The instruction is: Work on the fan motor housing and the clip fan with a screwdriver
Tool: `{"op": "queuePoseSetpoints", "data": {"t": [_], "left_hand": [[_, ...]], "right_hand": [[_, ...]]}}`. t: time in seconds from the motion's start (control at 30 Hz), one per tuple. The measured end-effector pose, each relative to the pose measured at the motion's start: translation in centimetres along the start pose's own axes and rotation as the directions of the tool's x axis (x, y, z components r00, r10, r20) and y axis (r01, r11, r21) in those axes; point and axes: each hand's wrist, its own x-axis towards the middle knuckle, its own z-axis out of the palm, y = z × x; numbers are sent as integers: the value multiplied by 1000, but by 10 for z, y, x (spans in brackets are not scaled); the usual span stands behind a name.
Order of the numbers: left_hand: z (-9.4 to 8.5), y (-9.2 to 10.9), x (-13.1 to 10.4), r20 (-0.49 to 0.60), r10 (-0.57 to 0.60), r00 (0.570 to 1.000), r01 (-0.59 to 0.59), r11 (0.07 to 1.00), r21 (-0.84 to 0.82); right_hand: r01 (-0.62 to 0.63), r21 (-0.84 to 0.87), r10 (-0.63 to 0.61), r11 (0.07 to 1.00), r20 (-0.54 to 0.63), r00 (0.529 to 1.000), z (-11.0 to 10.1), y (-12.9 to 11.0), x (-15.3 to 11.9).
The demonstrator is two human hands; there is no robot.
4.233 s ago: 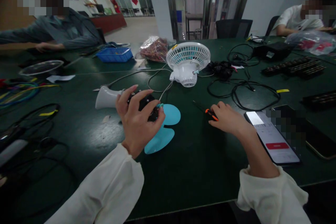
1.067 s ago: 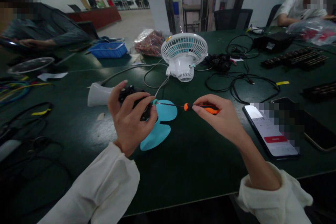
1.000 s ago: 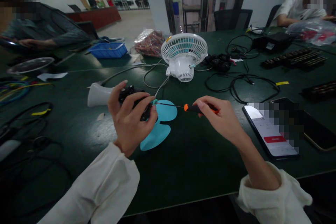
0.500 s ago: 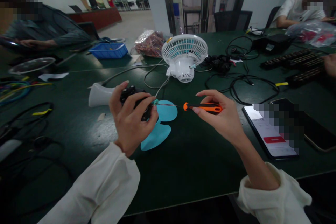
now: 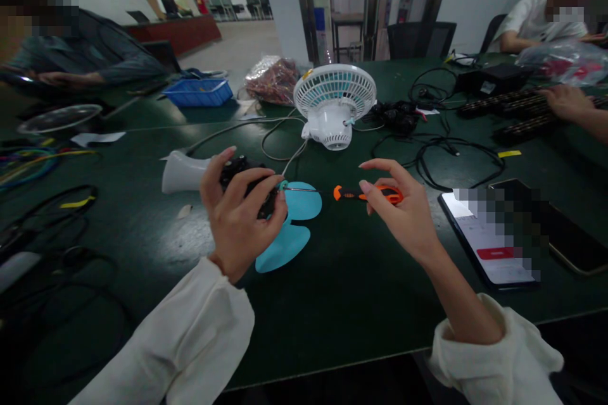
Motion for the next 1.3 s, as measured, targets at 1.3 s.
{"op": "queuePoseSetpoints", "data": {"t": [1.3], "left_hand": [[0, 1, -1, -4, -47, 999, 47, 996, -70]], "right_hand": [[96, 141, -103, 985, 41, 994, -2, 4, 1]]}}
